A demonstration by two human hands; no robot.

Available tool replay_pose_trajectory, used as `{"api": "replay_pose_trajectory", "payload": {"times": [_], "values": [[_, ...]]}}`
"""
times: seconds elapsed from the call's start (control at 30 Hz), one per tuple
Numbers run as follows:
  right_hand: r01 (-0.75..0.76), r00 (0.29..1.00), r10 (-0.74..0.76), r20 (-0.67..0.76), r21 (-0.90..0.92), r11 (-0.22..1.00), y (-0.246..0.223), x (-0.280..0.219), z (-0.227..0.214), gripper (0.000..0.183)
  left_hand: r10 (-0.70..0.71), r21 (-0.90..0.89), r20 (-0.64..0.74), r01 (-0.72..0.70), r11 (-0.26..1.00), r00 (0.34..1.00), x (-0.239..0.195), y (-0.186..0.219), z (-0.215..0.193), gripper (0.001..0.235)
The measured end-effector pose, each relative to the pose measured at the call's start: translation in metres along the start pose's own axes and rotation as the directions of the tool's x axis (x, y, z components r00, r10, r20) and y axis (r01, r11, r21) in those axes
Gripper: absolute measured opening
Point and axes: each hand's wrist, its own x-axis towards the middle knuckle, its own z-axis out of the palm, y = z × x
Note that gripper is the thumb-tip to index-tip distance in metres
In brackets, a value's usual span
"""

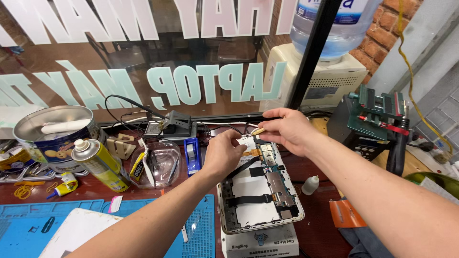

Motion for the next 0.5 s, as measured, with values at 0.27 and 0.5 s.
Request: {"api": "replay_pose_trajectory", "payload": {"times": [0.27, 0.5], "values": [[-0.056, 0.998, 0.054, 0.020, 0.116, 0.992, 0.008, -0.023, 0.003, 0.038, 0.069, 0.029, -0.127, -0.066, 0.997, 0.989, -0.027, -0.023, -0.019, 0.019], [-0.079, 0.997, 0.076, 0.025, 0.111, 0.991, 0.027, -0.037, 0.024, 0.034, -0.448, 0.203, -0.250, 0.499, 0.842, 0.858, -0.078, -0.163, -0.089, 0.029]]}}
